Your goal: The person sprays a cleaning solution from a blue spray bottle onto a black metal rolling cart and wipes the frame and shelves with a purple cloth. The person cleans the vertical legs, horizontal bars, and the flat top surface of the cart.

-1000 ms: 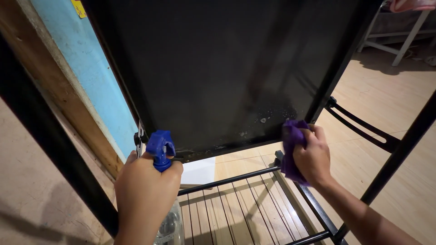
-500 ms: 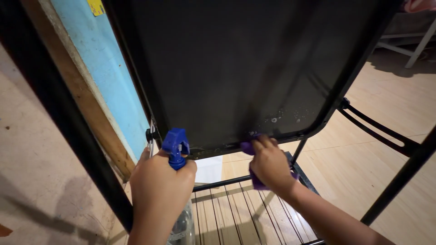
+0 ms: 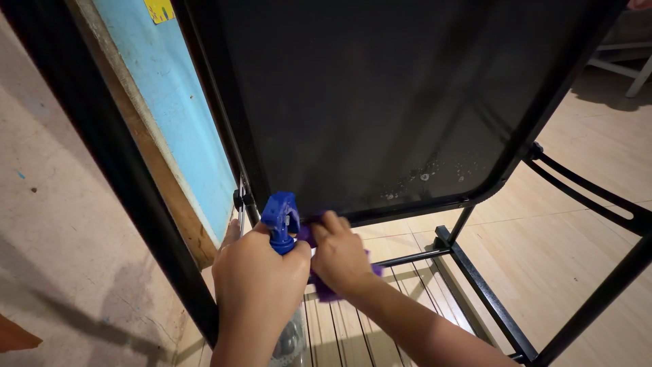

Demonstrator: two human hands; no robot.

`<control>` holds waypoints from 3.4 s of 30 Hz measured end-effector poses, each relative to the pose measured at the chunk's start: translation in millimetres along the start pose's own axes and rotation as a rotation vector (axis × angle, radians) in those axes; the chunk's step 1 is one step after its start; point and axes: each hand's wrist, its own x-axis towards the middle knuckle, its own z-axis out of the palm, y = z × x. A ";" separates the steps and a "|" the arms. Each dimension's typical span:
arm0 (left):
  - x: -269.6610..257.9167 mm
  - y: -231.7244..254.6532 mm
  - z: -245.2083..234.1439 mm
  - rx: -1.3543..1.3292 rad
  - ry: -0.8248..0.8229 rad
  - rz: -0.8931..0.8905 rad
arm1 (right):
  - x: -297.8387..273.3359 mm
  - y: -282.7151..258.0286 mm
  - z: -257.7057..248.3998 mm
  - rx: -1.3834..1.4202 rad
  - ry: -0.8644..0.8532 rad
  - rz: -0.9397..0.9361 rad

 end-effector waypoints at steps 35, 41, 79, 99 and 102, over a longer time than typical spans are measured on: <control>-0.4 5.9 -0.7 0.032 -0.012 -0.008 | 37.0 -13.5 -73.2 -0.182 -0.564 0.066; -0.2 3.5 2.5 0.014 0.068 0.056 | 36.6 -17.6 -47.4 -0.111 -0.163 -0.346; -47.4 -30.8 138.1 -0.954 -0.256 -0.247 | -49.7 124.5 -118.9 1.762 -0.410 0.874; -16.8 -44.2 140.2 -0.807 -0.167 0.035 | -42.9 98.1 -122.0 1.229 -0.675 1.018; -14.7 -48.1 137.1 -0.879 -0.123 0.052 | -42.4 103.1 -123.1 1.207 -0.662 0.944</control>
